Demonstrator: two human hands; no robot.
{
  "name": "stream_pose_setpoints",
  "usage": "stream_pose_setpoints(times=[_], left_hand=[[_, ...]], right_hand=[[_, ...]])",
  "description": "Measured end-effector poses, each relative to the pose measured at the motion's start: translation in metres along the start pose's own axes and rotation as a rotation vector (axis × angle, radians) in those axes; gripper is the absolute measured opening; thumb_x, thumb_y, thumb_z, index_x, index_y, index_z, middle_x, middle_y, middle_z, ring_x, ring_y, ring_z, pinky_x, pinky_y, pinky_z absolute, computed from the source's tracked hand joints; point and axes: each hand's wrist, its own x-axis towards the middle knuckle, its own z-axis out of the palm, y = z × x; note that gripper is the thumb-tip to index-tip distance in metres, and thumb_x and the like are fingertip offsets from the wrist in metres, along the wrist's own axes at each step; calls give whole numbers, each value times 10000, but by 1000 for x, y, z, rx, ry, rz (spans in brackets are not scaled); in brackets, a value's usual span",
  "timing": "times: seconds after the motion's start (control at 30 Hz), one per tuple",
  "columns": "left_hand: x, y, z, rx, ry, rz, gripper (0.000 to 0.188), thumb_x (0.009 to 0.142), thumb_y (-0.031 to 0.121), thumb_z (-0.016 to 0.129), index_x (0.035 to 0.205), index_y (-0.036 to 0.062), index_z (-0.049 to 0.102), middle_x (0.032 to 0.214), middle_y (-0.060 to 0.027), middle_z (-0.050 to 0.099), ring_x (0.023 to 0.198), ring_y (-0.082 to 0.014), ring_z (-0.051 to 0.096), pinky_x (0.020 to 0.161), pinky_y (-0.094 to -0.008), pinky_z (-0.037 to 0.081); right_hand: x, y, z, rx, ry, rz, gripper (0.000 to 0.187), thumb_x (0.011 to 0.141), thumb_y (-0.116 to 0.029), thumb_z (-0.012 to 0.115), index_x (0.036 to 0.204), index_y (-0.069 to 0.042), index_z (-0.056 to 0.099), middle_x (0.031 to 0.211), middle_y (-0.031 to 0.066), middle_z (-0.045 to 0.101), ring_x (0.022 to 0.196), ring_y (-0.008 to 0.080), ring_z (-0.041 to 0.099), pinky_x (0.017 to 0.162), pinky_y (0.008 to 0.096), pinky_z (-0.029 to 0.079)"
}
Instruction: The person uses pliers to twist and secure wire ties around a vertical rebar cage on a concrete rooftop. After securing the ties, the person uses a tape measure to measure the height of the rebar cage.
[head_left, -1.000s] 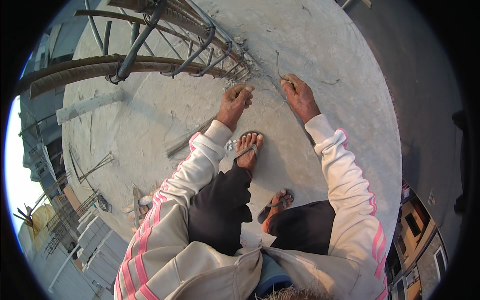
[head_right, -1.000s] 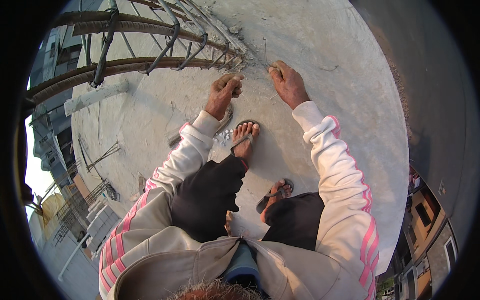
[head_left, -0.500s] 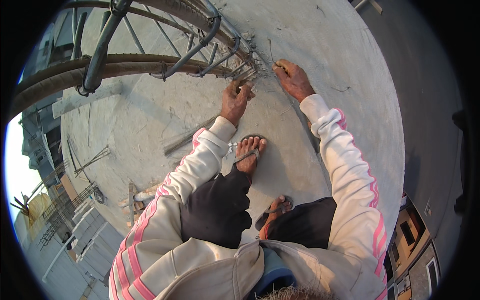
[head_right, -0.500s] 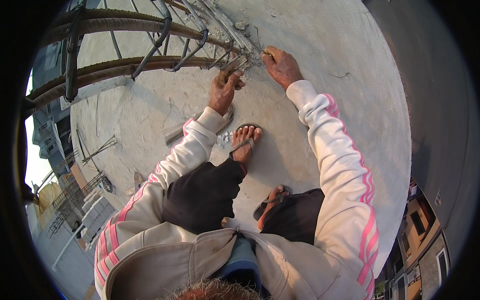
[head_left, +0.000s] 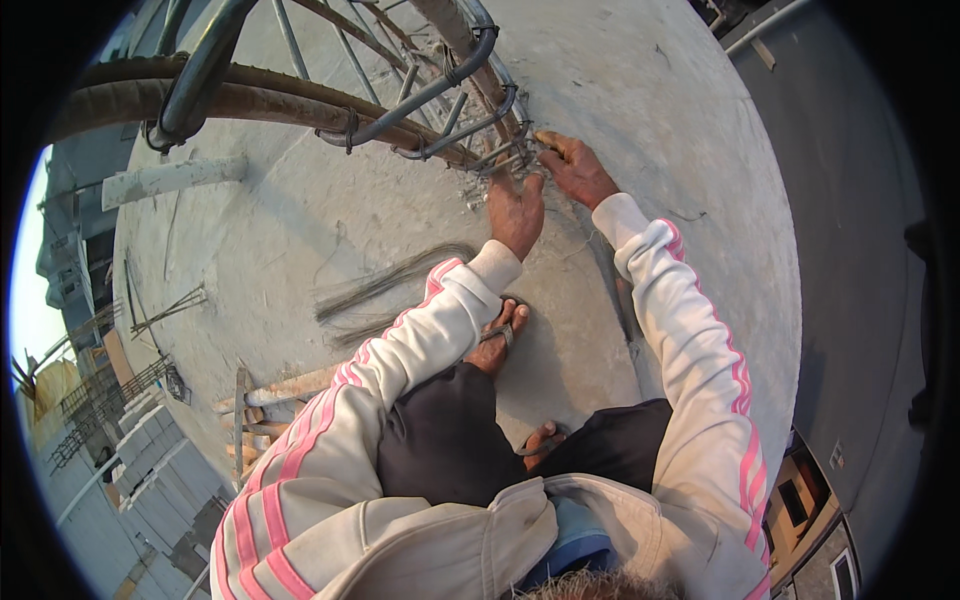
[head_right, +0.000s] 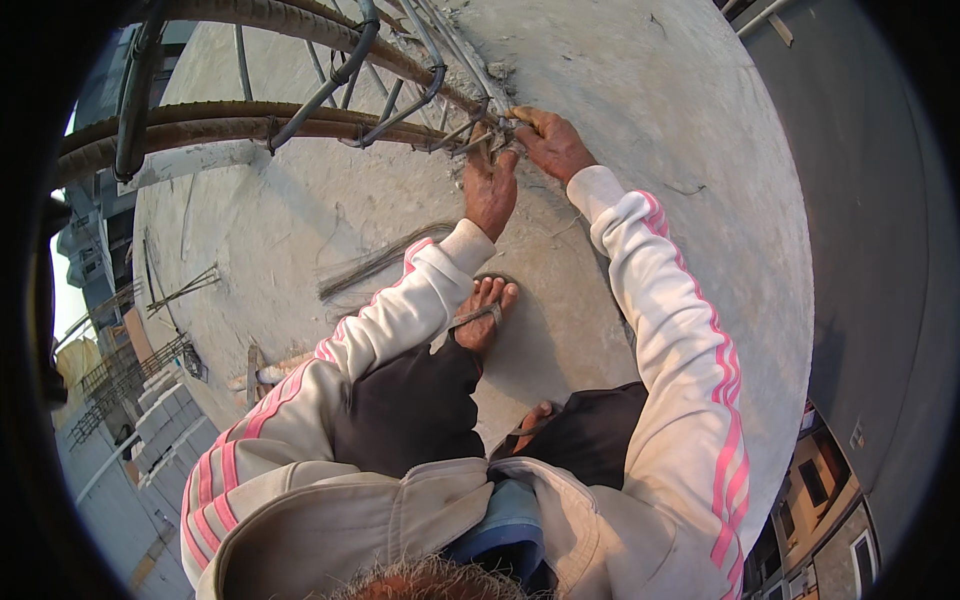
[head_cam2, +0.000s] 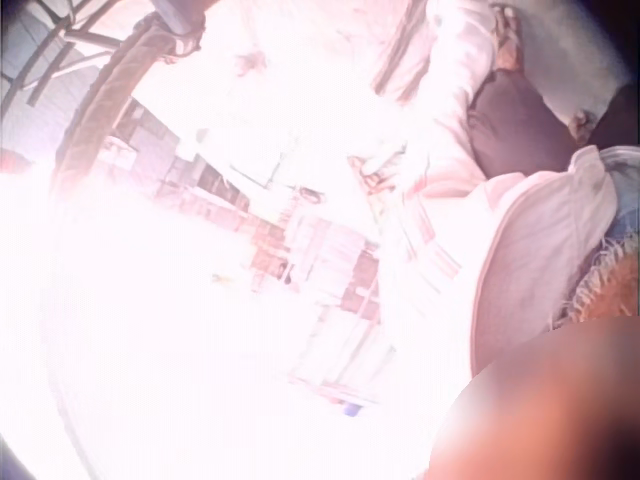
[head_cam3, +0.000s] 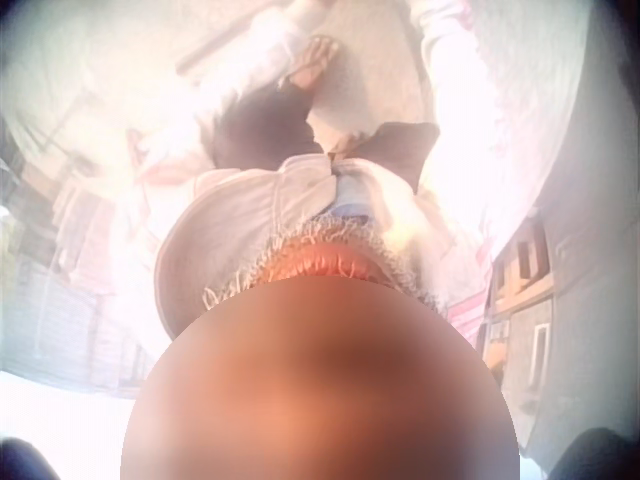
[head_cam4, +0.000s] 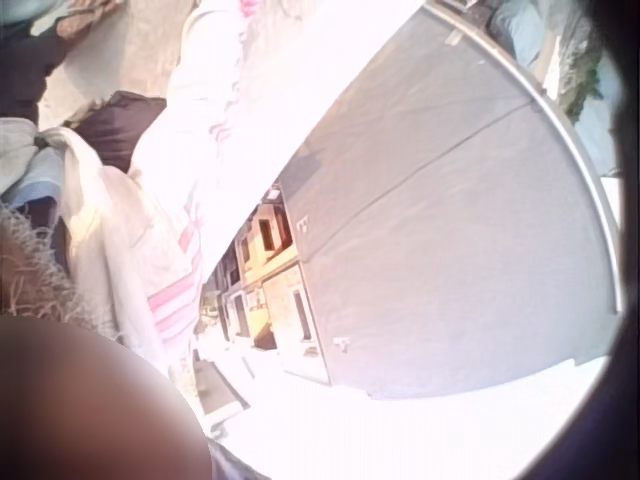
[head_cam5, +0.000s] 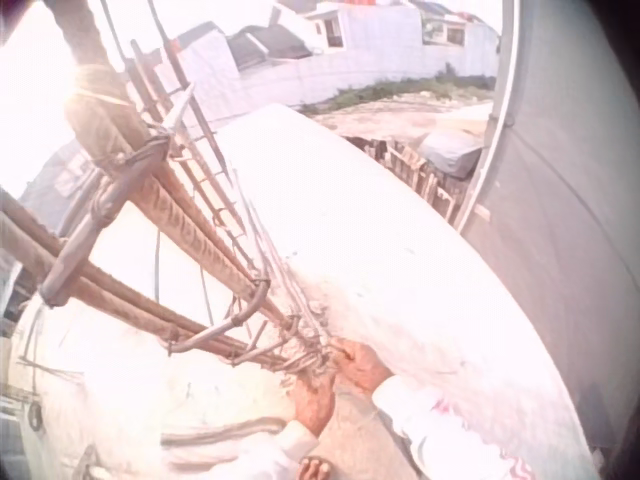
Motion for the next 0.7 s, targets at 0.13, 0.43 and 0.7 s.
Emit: stream_pose_setpoints(times=[0.13, 0.43, 0.7], left_hand=[[2, 3, -5, 50, -61, -47, 550, 891, 145, 636, 1387, -37, 484, 1302, -337, 591, 1216, -513, 561, 1053, -513, 427], [3, 6, -2, 195, 1, 36, 477, 908, 180, 648, 1317, -31, 523, 1121, -253, 691, 1015, -387, 672, 923, -460, 502], [-7, 10, -6, 101, 4, -40, 511, 916, 167, 623, 1373, -33, 511, 1101, -226, 708, 956, -332, 688, 869, -428, 530]], right_hand=[[7, 7, 10, 14, 10, -51, 419, 991, -240, 573, 1344, -23, 631, 1049, 210, 731, 894, 221, 674, 856, 378, 525], [17, -3, -14, -145, -88, -108, 453, 1026, -307, 575, 1360, -5, 626, 1237, 222, 709, 1118, 318, 690, 1007, 381, 505], [20, -2, -19, -541, -26, -155, 372, 997, -302, 596, 1302, -114, 698, 1179, 149, 739, 1059, 342, 709, 962, 425, 541]])
